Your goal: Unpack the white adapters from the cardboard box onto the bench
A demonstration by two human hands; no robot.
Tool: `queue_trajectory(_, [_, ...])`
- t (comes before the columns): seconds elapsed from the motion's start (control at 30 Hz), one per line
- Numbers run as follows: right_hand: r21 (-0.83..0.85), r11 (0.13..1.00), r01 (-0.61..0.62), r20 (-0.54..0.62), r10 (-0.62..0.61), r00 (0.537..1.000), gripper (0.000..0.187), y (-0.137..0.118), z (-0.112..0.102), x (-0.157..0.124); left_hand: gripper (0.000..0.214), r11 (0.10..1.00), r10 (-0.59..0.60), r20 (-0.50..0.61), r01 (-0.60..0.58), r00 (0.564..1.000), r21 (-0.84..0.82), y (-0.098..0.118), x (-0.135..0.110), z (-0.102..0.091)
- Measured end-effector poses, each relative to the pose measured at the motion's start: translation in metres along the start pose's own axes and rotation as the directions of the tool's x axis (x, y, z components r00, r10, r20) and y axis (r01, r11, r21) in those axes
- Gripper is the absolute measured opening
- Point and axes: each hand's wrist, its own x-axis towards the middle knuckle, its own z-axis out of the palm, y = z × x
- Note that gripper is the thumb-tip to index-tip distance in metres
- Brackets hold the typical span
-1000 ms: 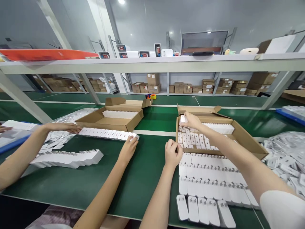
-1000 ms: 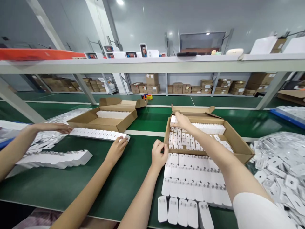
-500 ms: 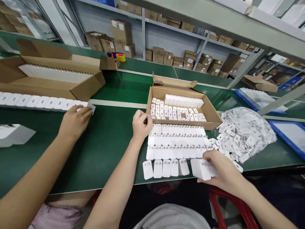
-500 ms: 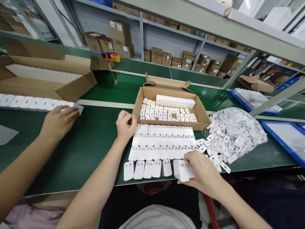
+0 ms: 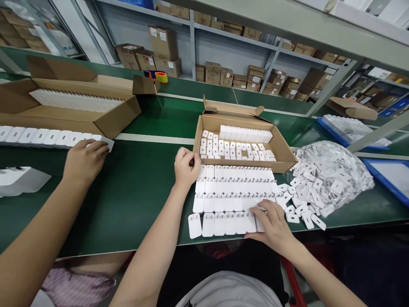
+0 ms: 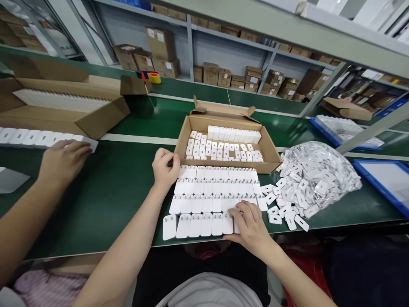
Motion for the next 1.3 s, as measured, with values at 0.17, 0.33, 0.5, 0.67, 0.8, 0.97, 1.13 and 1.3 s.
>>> queue_trajectory(0.17, [0.000,1.000,0.030,0.104,-0.030,0.994,0.098,0.004,-0.005,0.003,0.026,1.000,-0.010,0.008,0.010,1.000,-0.002,0.000,0.000,0.000])
queue_trajectory(0.33, [0.162,0.986,0.028,-0.031,-0.024,0.999,0.102,0.036,-0.043,0.045,0.027,0.998,-0.062,0.035,0.063,0.997,-0.012,0.002,0.001,-0.001])
queue_trajectory(0.5, [0.107,0.989,-0.104,-0.169,0.121,0.978,0.077,0.109,-0.026,0.161,0.029,0.996,-0.083,0.053,0.084,0.995,-0.008,0.003,0.000,-0.001])
queue_trajectory(0.67, [0.099,0.987,-0.129,0.295,0.095,0.951,0.083,0.161,0.063,0.262,0.029,0.998,-0.054,0.043,0.055,0.998,-0.014,0.002,-0.001,-0.003])
queue_trajectory(0.8, [0.075,0.993,-0.087,0.322,0.058,0.945,0.080,0.172,0.111,0.296,0.030,1.000,-0.021,0.023,0.021,1.000,-0.004,0.001,-0.002,-0.003])
queue_trajectory(0.97, [0.013,0.997,-0.079,0.342,0.070,0.937,0.068,0.175,0.135,0.305,0.029,1.000,-0.024,0.011,0.024,1.000,0.000,0.000,-0.001,-0.001])
queue_trajectory(1.13, [-0.049,0.996,-0.079,0.358,0.091,0.929,0.059,0.175,0.146,0.312,0.029,0.999,-0.052,0.016,0.052,0.999,-0.015,-0.001,-0.002,0.000])
queue_trajectory(1.3, [-0.070,0.990,-0.118,0.343,0.135,0.930,0.054,0.170,0.150,0.312,0.030,0.999,-0.049,0.018,0.049,0.999,-0.005,-0.002,-0.003,0.000])
